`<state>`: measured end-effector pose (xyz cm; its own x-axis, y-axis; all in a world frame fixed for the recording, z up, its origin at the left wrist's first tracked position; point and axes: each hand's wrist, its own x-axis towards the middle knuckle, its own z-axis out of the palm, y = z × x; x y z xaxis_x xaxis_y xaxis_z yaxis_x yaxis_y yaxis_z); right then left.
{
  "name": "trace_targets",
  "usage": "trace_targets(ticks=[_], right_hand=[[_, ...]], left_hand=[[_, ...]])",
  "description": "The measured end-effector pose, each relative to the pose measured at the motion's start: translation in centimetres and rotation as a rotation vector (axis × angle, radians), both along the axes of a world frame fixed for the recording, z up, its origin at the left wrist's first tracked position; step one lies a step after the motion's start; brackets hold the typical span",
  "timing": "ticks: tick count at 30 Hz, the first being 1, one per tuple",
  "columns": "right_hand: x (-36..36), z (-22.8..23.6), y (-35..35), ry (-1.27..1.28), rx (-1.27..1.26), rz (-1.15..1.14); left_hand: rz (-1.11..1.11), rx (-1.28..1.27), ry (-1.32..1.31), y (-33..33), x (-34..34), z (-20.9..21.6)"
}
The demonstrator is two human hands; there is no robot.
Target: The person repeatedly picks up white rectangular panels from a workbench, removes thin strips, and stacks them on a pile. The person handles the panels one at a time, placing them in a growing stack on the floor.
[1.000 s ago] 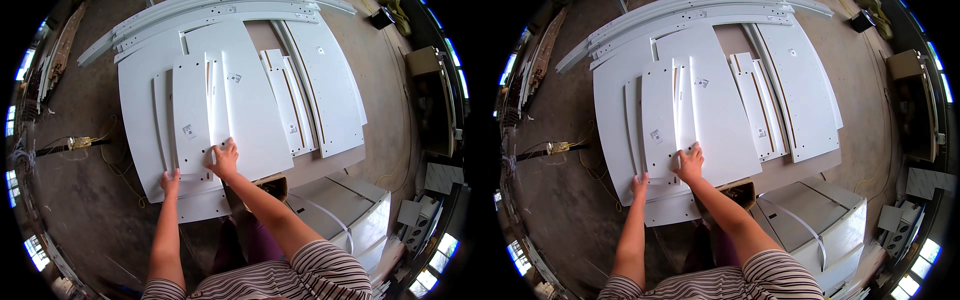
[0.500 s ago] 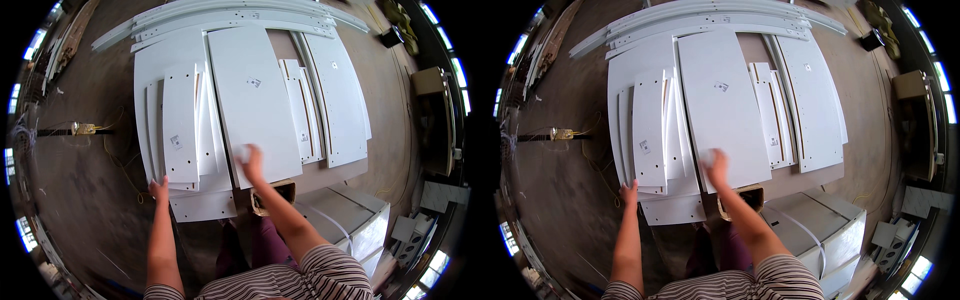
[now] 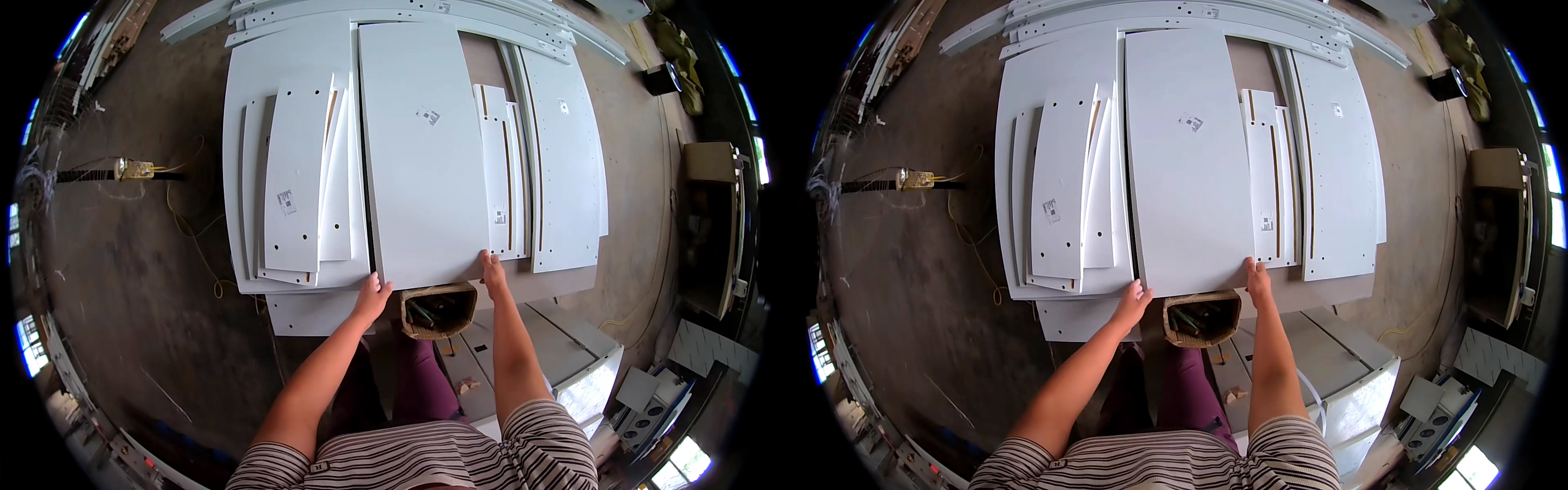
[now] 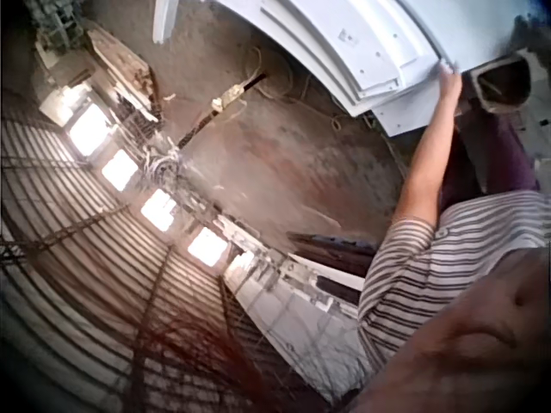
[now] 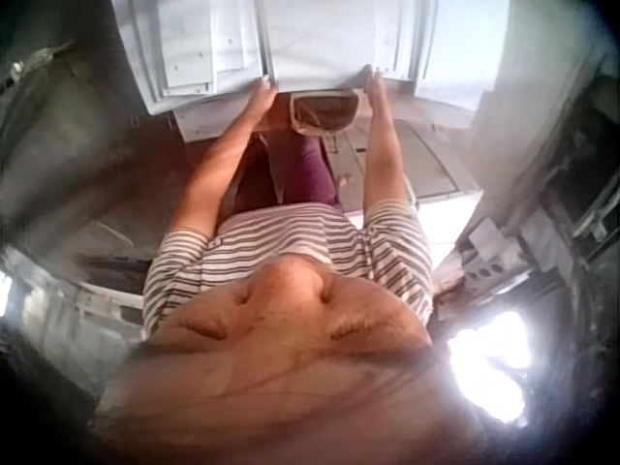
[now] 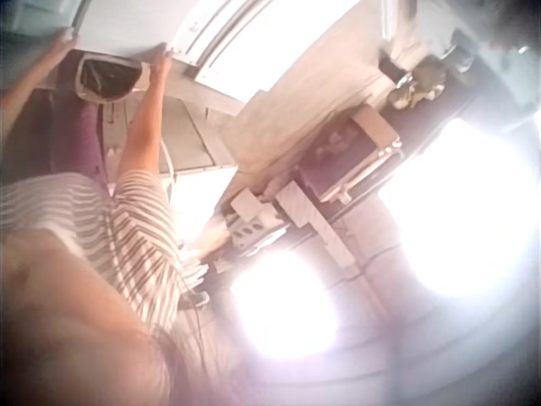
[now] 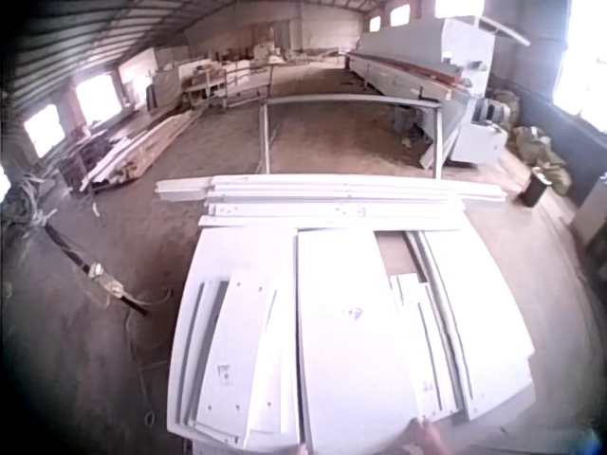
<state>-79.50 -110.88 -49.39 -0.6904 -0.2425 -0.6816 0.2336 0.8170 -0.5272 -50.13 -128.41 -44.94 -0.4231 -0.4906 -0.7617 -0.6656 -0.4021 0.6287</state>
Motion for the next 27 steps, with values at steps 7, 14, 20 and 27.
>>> trace_targets(ticks=[7, 14, 20, 27], right_hand=[[-0.4, 5.7, 0.7, -0.209, -0.279, -0.003], [-0.7, 14.6, -1.7, -0.087, -0.214, 0.188], [-1.9, 16.2, -0.8, -0.049, -0.327, 0.125], [-2.0, 22.4, 2.8, -0.192, -0.184, 0.065]], left_hand=[[0.175, 0.273, 0.097, -1.6, -1.7, 2.6], [0.227, 0.378, 0.139, -2.9, -2.5, 3.4], [0.274, 0.274, 0.189, -3.3, -2.9, 4.1], [0.402, 0.18, 0.402, -1.3, -5.3, 10.9]])
